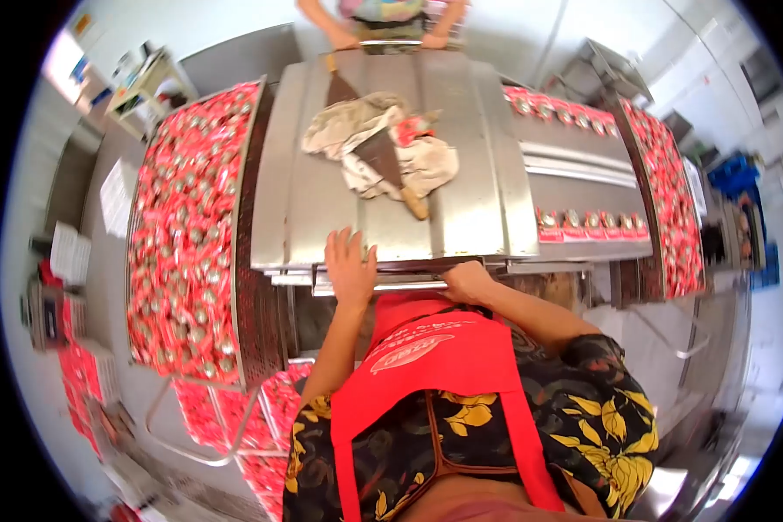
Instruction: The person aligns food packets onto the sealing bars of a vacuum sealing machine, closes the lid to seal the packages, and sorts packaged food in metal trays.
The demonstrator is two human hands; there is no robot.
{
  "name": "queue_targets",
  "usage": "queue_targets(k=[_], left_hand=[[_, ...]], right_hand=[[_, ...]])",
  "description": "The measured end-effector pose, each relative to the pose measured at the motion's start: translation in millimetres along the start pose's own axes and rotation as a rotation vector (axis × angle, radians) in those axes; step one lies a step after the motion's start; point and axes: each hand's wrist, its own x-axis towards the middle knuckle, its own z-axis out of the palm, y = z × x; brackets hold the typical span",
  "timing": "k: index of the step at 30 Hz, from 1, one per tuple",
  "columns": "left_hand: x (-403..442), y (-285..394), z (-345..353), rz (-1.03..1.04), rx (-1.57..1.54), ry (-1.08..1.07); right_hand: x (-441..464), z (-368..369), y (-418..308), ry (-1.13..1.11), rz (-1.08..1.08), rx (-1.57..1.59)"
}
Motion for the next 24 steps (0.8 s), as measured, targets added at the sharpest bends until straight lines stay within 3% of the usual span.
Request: queue_targets(k=[2,4,14,16,19,22,24], left_hand=[[1,3,-1,-0.006,-0.014,-0.027],[1,3,3,0.008,0.032,-0.043],[0,8,8,0.086,0.031,0.038],[-6,7,8,0.098,0.025,0.063],[-8,3,11,0.087,0.017,0.073],[-3,27,21,0.087,0.040,0.226],[7,104,43,0.032,-0.175,0.194]], right_hand=[[4,2,3,0.020,-0.100,-0.002],[7,-5,4,-0.035,-0.031,0.038],[2,12,19,0.055,-0.126,0.114],[-2,26,28,0.147,-0.227,0.210],[-48,11,47,0.553,-0.512,0.366],[-103,1,130,0.737,-0.285,0.347],[-128,36,234,0.818,0.061,0.360]])
